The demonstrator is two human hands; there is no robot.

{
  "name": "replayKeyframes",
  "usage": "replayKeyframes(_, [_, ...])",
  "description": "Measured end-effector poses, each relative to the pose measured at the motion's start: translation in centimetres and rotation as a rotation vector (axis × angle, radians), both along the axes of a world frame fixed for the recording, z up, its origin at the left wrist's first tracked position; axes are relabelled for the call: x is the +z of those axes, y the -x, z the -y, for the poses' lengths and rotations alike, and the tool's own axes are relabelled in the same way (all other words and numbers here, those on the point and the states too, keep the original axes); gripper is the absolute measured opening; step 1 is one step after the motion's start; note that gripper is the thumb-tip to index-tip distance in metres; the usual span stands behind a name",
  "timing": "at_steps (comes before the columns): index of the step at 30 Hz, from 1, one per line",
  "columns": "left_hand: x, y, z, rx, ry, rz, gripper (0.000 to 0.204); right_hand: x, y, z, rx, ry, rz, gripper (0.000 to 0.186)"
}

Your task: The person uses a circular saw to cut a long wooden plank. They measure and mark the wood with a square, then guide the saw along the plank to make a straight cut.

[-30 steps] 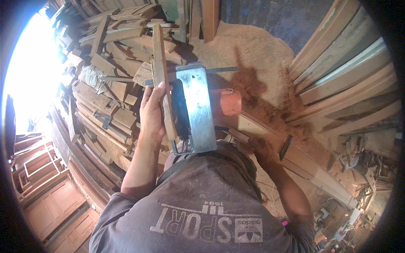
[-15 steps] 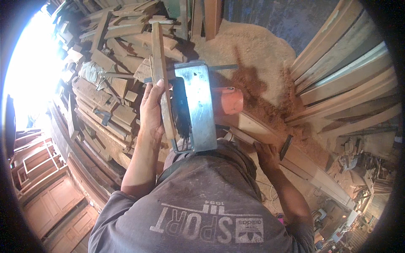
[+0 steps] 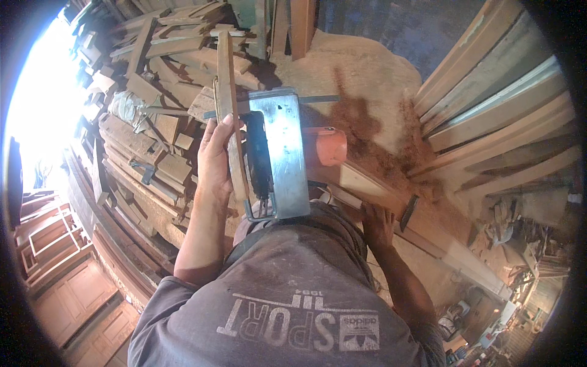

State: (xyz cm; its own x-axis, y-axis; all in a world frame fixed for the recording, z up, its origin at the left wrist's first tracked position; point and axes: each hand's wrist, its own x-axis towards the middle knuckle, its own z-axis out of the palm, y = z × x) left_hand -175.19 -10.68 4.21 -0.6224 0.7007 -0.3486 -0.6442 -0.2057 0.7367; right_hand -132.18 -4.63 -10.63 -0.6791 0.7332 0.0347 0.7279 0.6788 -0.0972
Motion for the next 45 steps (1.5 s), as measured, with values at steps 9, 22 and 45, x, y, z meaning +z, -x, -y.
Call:
replayKeyframes(9, [0.2,0.1,-0.2,-0.019,-0.057,0.041,0.021,-1.8,-3.3,-2.4,0.024,0.229,-0.221,0.039])
replayKeyframes(22, [0.0,0.0,0.7,-0.002,-0.072,0.058,0.022,15.2,10.5,-9.1,0.247,0.125,-0.566,0.043])
replayKeyframes(45, [0.9,-0.1,0.6,-0.073,-0.074,0.019,0.03,17.9,21.0,-9.8,0.473,0.17,-0.524,0.039])
